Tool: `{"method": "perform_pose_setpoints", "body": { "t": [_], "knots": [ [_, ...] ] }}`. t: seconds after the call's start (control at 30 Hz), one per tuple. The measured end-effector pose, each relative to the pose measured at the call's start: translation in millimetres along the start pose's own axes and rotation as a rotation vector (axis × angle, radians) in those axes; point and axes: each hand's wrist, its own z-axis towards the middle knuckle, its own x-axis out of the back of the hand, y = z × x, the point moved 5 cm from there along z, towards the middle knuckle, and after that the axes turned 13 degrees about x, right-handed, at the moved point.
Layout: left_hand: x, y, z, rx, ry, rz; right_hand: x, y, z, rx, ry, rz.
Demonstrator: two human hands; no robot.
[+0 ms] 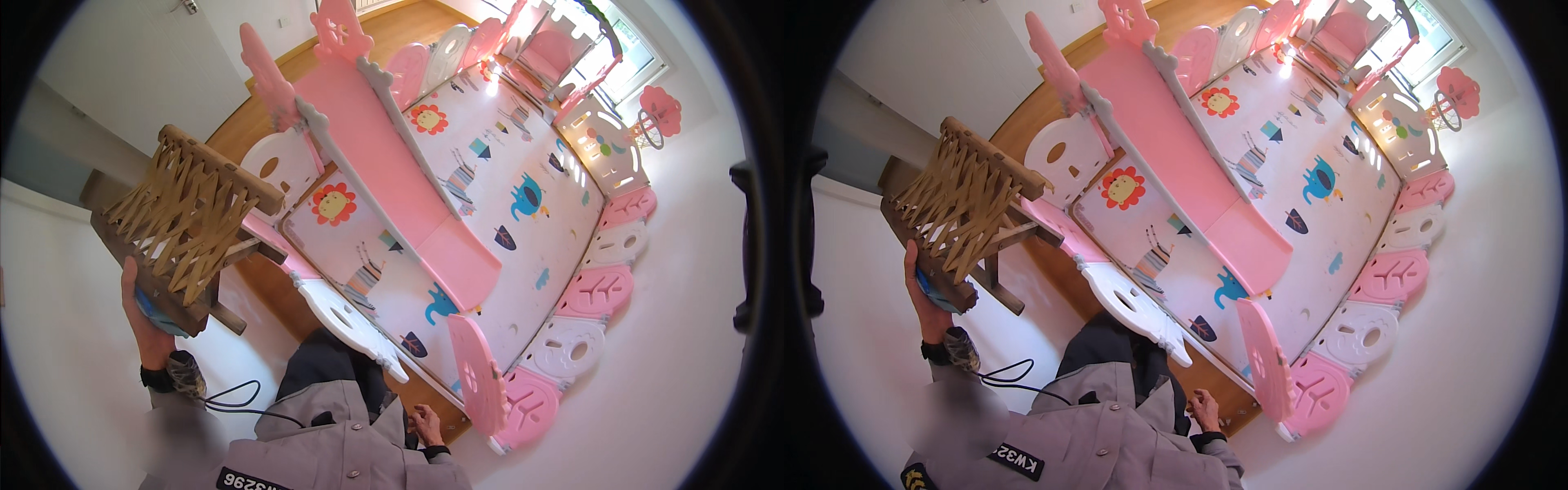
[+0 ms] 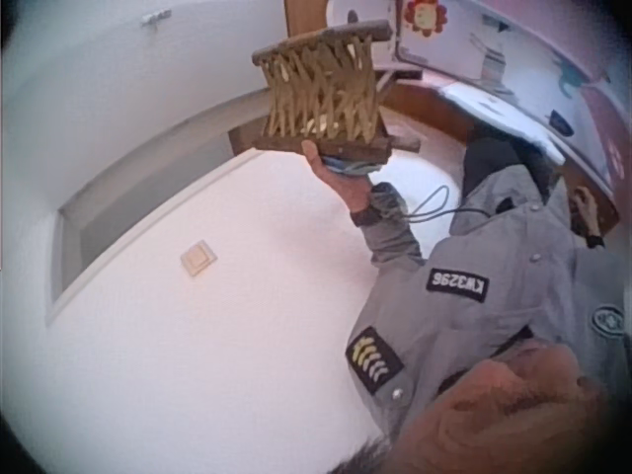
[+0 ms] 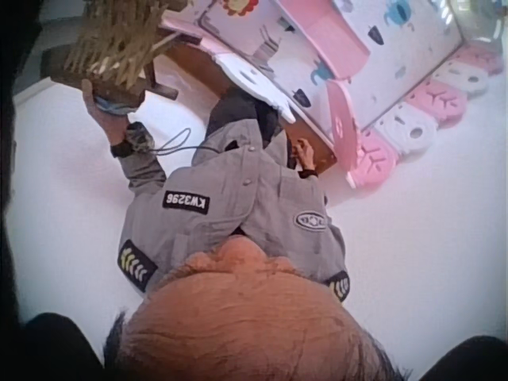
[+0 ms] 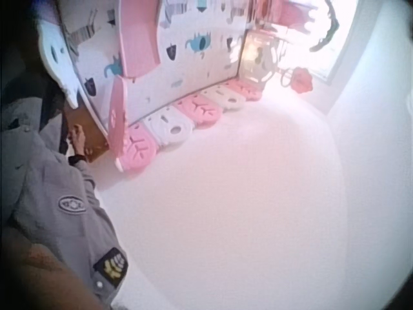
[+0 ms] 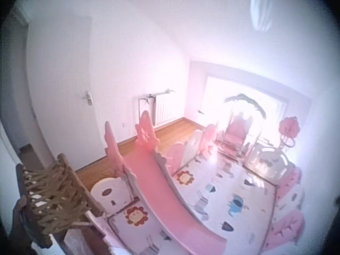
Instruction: The person wipes the inside of a pink and white plastic playpen with a cloth and a scraper, then moves a small wooden stool aside. They sit on the floor and attach a pink playpen panel by inserting and tightening a grey plastic knob into the panel's connector.
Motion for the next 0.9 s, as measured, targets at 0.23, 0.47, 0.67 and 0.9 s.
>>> {"method": "perform_pose_setpoints", "body": {
  "t": [0.23,0.47,0.67,0.9],
  "knots": [
    [10.9,14.6,46.4,-0.006,-0.063,-0.019,5.8,-23.2,-8.8,-0.028,0.087,-0.129],
    [36.4,41.8,133.5,0.042,0.042,-0.047,-56.1,-65.2,-16.9,-0.205,0.144,-0.057],
    [49.1,79.5,190.3,0.053,0.058,-0.02,-125.0,-79.1,13.2,0.049,0.121,-0.312],
    [54.0,113.6,186.6,-0.031,0.103,0.033,-145.7,-121.9,52.0,-0.011,0.085,0.0]
  ]
}}
